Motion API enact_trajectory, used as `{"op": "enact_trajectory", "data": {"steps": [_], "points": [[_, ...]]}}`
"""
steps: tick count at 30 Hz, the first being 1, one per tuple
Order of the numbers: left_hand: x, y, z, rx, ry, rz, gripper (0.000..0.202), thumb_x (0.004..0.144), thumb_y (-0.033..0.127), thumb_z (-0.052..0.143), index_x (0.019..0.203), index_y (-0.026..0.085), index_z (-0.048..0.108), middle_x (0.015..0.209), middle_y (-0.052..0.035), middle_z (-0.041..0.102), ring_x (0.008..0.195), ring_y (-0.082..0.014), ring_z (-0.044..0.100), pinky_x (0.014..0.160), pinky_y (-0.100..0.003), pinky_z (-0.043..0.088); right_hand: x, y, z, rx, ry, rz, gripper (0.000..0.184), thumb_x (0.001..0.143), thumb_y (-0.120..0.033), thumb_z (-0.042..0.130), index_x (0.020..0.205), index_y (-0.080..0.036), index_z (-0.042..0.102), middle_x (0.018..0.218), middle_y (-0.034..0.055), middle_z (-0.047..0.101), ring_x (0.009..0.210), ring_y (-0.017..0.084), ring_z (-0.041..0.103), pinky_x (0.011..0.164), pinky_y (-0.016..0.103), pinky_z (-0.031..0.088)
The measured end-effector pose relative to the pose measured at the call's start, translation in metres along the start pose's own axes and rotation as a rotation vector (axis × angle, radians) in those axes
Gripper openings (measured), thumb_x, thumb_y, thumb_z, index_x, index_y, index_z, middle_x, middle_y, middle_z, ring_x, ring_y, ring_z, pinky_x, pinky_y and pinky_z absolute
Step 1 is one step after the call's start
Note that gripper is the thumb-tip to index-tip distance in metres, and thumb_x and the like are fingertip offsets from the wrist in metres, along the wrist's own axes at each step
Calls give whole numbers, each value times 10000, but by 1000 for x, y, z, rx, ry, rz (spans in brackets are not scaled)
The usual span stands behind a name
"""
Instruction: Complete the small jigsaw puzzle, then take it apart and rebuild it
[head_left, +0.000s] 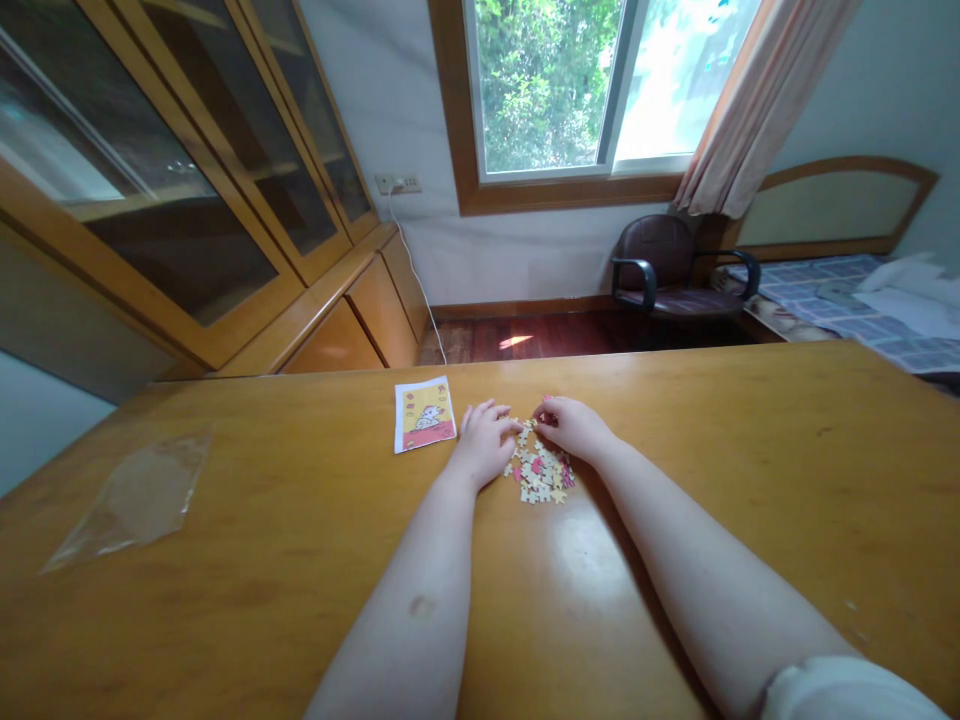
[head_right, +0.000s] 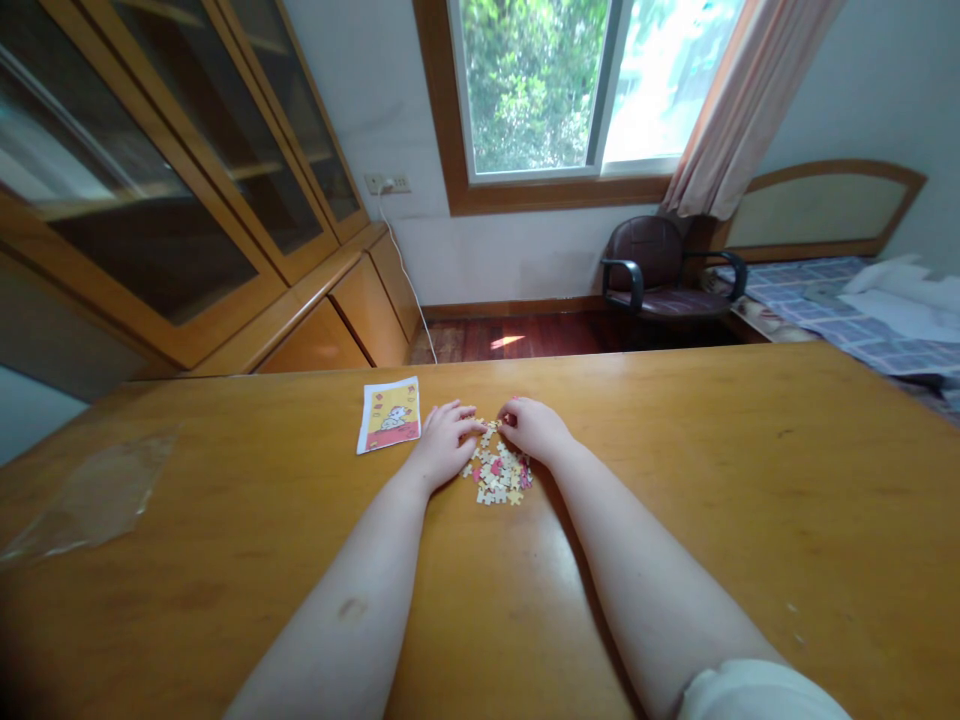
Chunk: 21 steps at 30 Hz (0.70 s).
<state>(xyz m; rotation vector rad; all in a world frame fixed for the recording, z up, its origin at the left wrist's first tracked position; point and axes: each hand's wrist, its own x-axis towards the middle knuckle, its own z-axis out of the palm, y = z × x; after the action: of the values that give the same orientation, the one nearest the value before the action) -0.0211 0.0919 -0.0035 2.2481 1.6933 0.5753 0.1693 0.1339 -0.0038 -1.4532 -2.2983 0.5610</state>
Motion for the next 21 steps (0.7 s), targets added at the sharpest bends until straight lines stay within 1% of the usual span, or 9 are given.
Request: {"op": "enact_trajectory", "data": {"steps": [2,3,6,9,11,16,19,21], "points": [[0,0,0,-2,2,6,217,817,216,557,921,293,732,1265,-23,609,1306,-265,407,1140,-534,204,-1,0,0,-8,-24,-20,185,805,-253,616,966,-231,705,833,18,678,740,144,581,665,241,412],[0,0,0,-3,7,10,198,819,223,558,888,288,733,1258,-21,614,1302,-265,412,1139,-532,207,-1,0,0,-15,-36,-25,185,813,-262,611,967,-236,709,837,19,682,748,147,587,668,244,413],[0,0,1,-4,29,20,178,818,218,563,850,275,728,1228,-22,630,1281,-256,433,1136,-514,224,0,1,1,-52,-42,-2,150,825,-263,596,912,-236,716,864,26,697,794,162,606,689,250,421],[0,-1,2,-4,34,24,186,815,217,566,893,277,724,1218,-23,634,1270,-252,442,1132,-504,238,3,2,3,-77,-38,30,126,822,-260,598,857,-223,713,874,37,703,808,173,615,703,258,431],[0,-2,3,-4,24,23,189,817,226,565,903,282,723,1227,-18,628,1274,-251,437,1133,-504,235,3,3,4,-73,-48,23,132,825,-280,602,837,-218,718,865,42,708,808,175,620,712,258,438],[0,-4,5,-6,45,35,197,827,221,549,894,286,723,1215,-14,631,1267,-243,442,1131,-489,247,0,1,3,-26,-64,-68,177,843,-280,586,931,-247,736,912,31,725,853,175,636,747,255,446],[0,-5,6,0,61,41,251,820,203,546,984,294,713,1216,-23,625,1247,-240,456,1127,-485,257,-1,0,3,-24,-64,-84,187,833,-276,594,950,-240,735,842,25,717,783,167,629,699,249,440],[0,-5,6,9,51,38,299,814,186,541,1036,302,704,1225,-27,618,1245,-245,456,1127,-495,253,-1,-1,2,-25,-79,-106,196,830,-272,595,963,-233,733,803,22,705,732,157,615,662,242,428]]}}
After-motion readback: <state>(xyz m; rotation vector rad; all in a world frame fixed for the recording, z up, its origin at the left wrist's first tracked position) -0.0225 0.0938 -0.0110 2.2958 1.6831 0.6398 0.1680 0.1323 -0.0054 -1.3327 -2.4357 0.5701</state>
